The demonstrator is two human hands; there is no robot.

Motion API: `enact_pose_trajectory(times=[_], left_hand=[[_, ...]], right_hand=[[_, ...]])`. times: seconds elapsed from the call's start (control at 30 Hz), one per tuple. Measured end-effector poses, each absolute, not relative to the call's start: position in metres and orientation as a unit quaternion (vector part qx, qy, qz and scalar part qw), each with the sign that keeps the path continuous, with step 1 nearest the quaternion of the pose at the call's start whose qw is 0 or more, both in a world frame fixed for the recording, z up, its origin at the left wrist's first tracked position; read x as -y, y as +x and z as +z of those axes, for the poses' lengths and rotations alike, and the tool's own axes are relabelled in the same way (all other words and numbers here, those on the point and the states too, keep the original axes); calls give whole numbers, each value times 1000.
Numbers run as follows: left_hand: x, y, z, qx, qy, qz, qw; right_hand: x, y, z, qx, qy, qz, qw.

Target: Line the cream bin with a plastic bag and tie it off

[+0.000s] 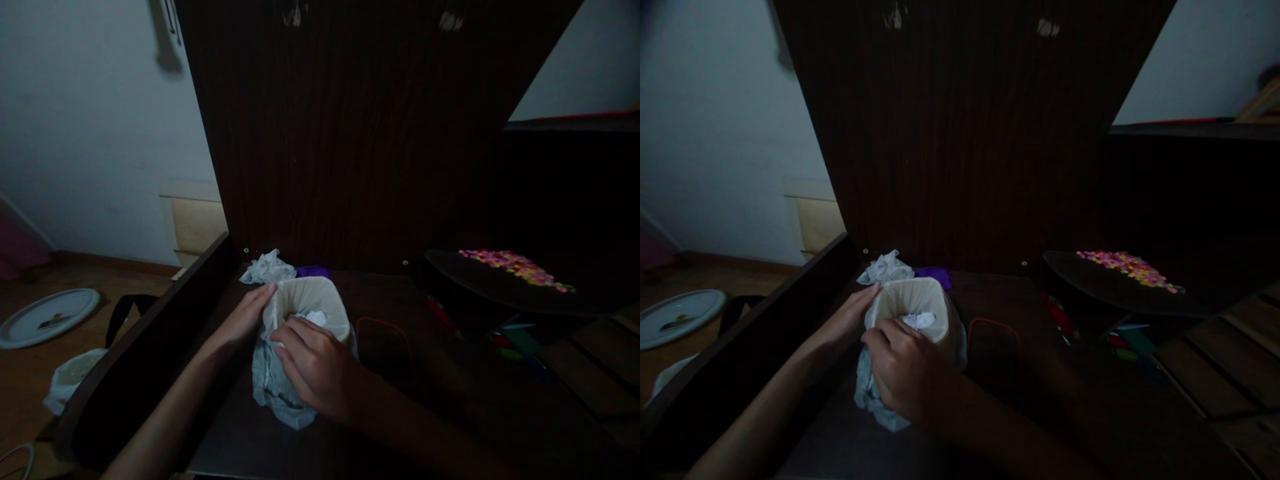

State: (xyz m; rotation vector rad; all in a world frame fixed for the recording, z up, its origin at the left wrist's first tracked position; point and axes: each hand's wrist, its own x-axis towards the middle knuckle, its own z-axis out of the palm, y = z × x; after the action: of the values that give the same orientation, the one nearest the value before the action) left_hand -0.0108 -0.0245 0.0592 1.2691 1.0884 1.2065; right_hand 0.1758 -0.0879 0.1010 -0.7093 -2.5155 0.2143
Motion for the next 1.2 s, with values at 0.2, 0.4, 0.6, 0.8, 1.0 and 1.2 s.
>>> enact_pose_trajectory(times=[0.2, 0.4, 0.6, 0.8, 1.0, 1.2], left_hand=[[31, -13, 49, -420, 585, 485, 496], [38, -21, 39, -374, 606, 474, 518], [39, -22, 32, -350, 615, 466, 531], [33, -18, 25, -313, 611, 469, 555], [40, -19, 31, -314, 629, 500, 505], [60, -27, 38, -307, 713, 517, 360]], right_hand=[[87, 185, 104, 936, -217, 93, 261], [86, 180, 96, 932, -249, 25, 262], [82, 178, 86, 942, -222, -30, 251], [82, 187, 102, 959, -194, 14, 208], [90, 209, 117, 943, -212, 48, 251], [80, 248, 103, 857, -373, 59, 350]])
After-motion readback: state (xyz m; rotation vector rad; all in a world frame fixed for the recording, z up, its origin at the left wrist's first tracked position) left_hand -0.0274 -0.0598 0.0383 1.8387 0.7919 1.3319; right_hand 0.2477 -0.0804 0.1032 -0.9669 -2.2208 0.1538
